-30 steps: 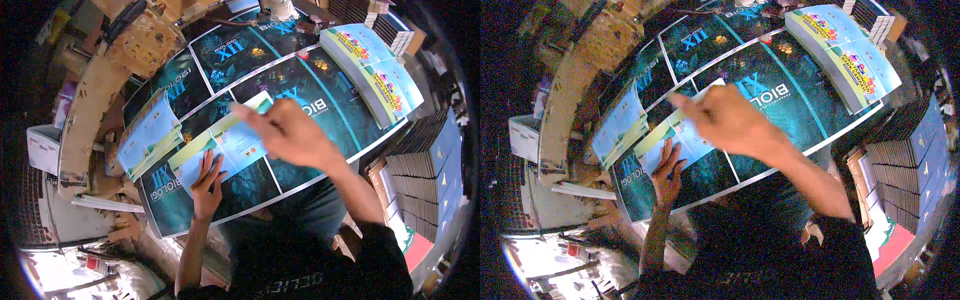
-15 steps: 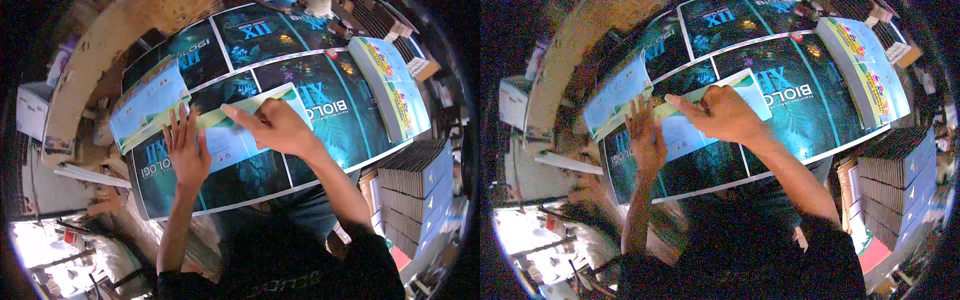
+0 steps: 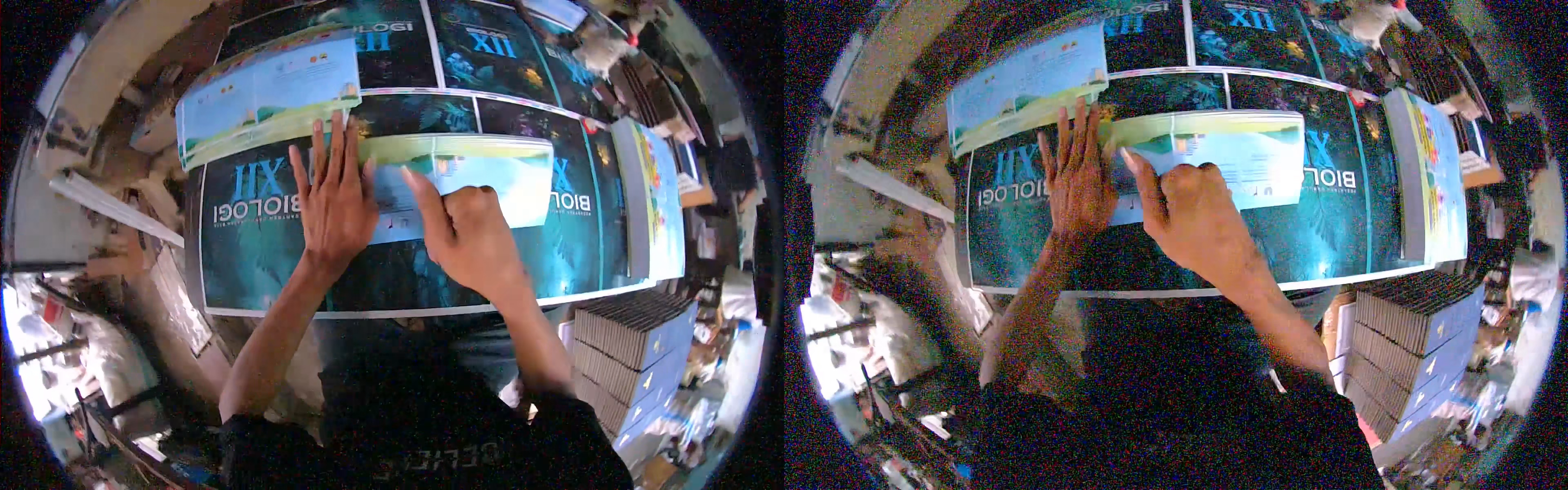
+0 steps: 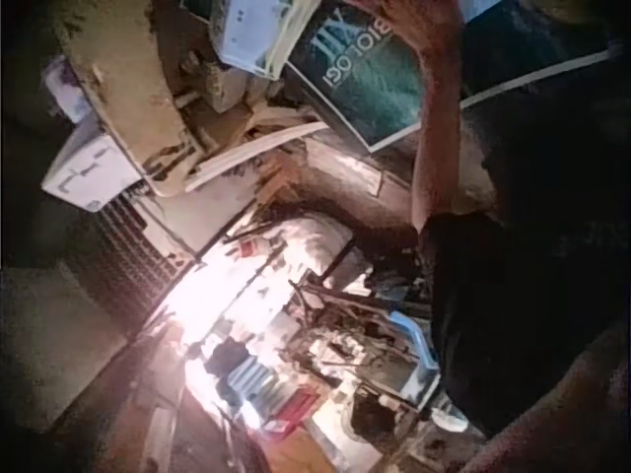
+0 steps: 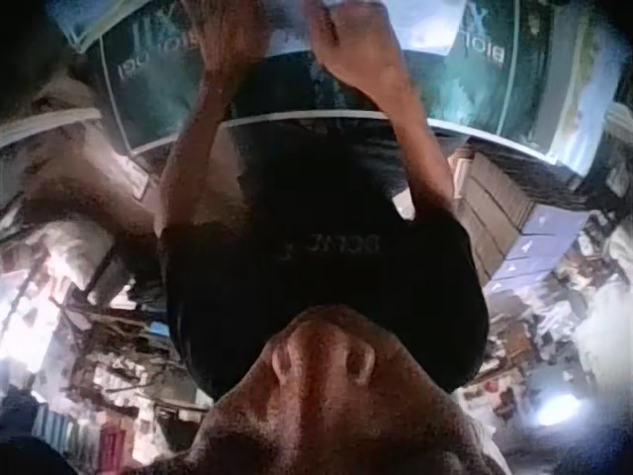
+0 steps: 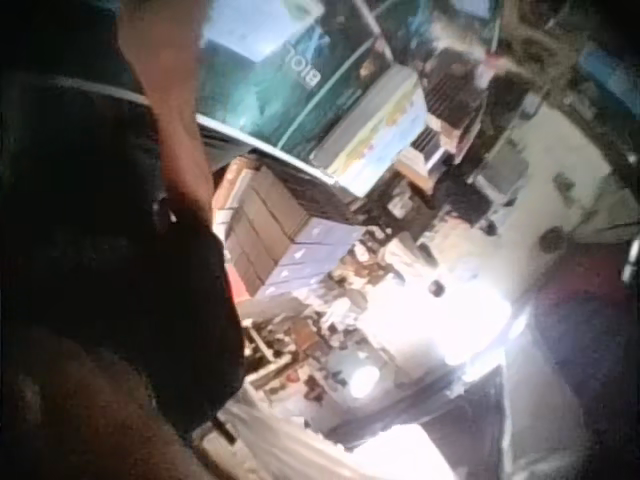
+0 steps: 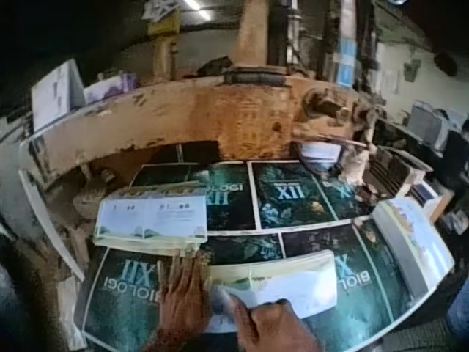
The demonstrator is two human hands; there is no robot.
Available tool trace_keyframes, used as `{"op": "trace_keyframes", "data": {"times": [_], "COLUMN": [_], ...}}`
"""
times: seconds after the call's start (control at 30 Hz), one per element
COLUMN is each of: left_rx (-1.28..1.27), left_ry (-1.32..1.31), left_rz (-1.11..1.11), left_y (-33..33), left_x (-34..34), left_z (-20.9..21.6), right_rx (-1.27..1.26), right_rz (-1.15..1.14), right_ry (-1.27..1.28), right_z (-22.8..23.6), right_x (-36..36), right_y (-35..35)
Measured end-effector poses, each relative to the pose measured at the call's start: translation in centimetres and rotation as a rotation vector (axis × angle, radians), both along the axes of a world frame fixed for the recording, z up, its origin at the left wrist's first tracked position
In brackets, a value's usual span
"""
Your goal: The person folds printed covers and paper sheets in half by hand, creases the folds using a wooden tool, and inserts the paper sheets into the folded covers.
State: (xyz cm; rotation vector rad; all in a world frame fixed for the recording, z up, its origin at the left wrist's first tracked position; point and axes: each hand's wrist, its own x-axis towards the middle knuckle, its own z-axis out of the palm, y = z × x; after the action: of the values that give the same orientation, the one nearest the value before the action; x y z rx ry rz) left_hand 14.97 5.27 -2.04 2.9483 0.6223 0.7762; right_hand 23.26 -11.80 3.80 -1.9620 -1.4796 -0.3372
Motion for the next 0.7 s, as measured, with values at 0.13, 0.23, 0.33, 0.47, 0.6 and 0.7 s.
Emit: {"op": "trace_keyframes", "data": {"times": [0.13, 0.23, 0.33, 0.47, 0.6, 0.7], "left_rx": [-0.243, -0.352, -0.336, -0.322, -0.128, -0.006], "left_ry": [-0.161, -0.225, -0.230, -0.252, -0.171, -0.144], "left_rz": [-0.106, -0.137, -0.147, -0.186, -0.147, -0.109], "left_y": [2.0, 2.0, 2.5, 1.5, 2.1, 2.5], "left_x": [-0.6, -0.7, -0.5, -0.8, -0.5, -0.5], "left_z": [-1.9, -1.9, -2.8, -1.7, -2.2, -2.4], "right_rx": [-0.069, -0.117, -0.112, -0.165, -0.186, -0.279], "right_rz": [0.003, -0.027, -0.016, 0.011, -0.013, 0.072], "right_ry": [0.071, 0.314, 0.400, 0.281, 0.177, 0.102], "right_z": [0.5, 1.4, 2.0, 0.8, -0.8, -0.7], "right_x": [-0.4, -0.3, -1.9, -4.8, -4.7, -4.1], "right_y": [1.3, 2.1, 3.4, 5.7, 6.0, 4.6]}}
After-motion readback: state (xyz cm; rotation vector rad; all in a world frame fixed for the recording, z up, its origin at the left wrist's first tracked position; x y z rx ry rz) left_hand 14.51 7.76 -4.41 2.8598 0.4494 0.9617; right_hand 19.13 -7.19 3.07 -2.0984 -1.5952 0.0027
